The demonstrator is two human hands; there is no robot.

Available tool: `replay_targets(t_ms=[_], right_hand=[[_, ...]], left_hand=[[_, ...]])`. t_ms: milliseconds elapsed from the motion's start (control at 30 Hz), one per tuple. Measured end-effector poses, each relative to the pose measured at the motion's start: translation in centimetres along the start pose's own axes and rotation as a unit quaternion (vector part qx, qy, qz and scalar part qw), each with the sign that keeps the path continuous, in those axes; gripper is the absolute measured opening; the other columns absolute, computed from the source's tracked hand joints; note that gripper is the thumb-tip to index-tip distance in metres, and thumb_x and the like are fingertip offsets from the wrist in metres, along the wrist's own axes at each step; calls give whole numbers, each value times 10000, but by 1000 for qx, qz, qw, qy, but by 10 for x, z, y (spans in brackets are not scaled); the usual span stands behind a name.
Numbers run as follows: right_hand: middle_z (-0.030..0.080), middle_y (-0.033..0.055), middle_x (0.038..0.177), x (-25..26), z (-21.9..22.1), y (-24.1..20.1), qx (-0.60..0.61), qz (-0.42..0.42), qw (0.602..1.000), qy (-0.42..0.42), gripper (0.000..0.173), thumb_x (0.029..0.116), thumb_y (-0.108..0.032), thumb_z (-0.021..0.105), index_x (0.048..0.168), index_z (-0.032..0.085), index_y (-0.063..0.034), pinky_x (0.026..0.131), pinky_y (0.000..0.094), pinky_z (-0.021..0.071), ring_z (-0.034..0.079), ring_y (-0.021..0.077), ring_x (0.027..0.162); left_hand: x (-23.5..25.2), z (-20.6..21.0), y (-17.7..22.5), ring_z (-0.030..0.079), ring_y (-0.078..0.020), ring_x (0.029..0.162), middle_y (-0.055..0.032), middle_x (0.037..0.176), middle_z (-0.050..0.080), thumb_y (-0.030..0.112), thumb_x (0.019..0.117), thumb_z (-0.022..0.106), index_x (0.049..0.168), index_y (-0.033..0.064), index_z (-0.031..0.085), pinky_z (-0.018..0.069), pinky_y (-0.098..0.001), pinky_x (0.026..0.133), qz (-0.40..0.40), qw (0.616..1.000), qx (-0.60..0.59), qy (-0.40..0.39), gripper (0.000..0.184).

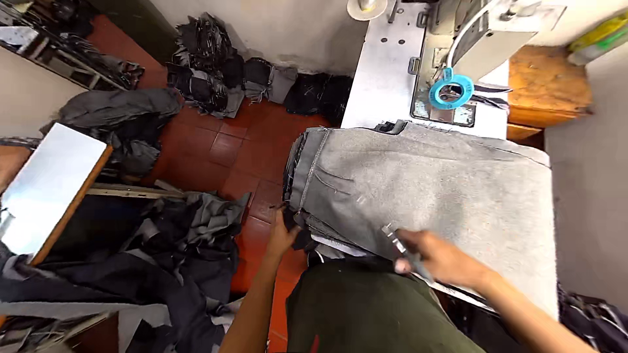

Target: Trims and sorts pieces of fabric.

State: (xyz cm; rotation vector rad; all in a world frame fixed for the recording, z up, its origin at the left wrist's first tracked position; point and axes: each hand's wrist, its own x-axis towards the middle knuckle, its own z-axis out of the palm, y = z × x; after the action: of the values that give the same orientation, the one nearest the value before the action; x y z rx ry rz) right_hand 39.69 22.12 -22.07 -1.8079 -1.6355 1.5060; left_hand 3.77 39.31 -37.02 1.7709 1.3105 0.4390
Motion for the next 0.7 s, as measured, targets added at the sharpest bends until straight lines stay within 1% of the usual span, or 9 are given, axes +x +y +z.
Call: replay_targets(t_ms=[67,133,200,267,367,433,500,567,700], right_hand=[[650,192,925,15,35,-24,-35,65,989,-129,657,912,-622,660,1161,628,-15,789,577,523,650,349,856],[656,208,959,33,56,-40,-39,126,974,-183,661,957,-617,600,1180,612,6,833,588,512,654,355,885],[682,186,928,49,68,-53,-25,152,972,-177,652,993,-600,552,1196,613,17,828,543,546,680,312,833],[670,140,872,60,72,-64,-14,165,974,-156,598,1013,-560,549,1169,616,13,784,467,549,660,245,765],[631,65,768,71,71,-75,-8,175,973,-148,532,1026,-526,552,1094,612,-1,706,357,548,628,154,671],[610,35,732,74,68,-86,-14,168,974,-148,475,1034,-488,556,1065,617,-18,685,324,527,602,123,647],[614,43,746,75,69,-95,-12,152,978,-145,448,1027,-463,580,1098,635,-24,690,343,524,596,136,660],[631,67,771,84,71,-105,-11,127,983,-133,470,1009,-475,602,1120,634,-20,698,376,533,610,160,679],[634,86,812,107,65,-129,-15,100,989,-107,447,1016,-431,614,1084,630,11,739,376,526,609,164,720]], left_hand=[[-11,20,8,442,-437,1394,-377,1503,369,373,705,905,1398,-154,397,446,-483,1134,18,997,-39,58,1007],[-18,35,25,442,-473,1372,-386,1501,344,377,812,845,1329,-143,478,446,-503,1116,-22,997,-21,66,820],[-25,47,27,521,-444,1313,-335,1443,465,294,979,684,1269,-96,618,462,-503,1102,-33,998,-12,54,490],[-31,49,18,586,-402,1241,-284,1324,590,158,1042,558,1177,-72,682,464,-508,1089,-19,996,-47,74,294],[-35,26,9,653,-348,1128,-232,1173,676,111,1045,529,1082,-80,692,499,-513,1025,8,991,-91,96,253],[-35,7,9,665,-308,961,-194,982,680,168,1062,520,1036,-60,671,521,-521,904,-4,984,-147,97,274],[-40,-7,6,658,-314,893,-193,914,660,222,1084,487,1033,-48,642,524,-549,846,-9,983,-168,79,316],[-46,-20,10,652,-343,839,-201,876,638,240,1104,436,1055,-40,598,527,-568,789,6,988,-131,76,327],[-47,-52,35,630,-320,704,-165,761,607,225,1101,435,954,-7,578,519,-534,665,44,995,-63,56,310]])
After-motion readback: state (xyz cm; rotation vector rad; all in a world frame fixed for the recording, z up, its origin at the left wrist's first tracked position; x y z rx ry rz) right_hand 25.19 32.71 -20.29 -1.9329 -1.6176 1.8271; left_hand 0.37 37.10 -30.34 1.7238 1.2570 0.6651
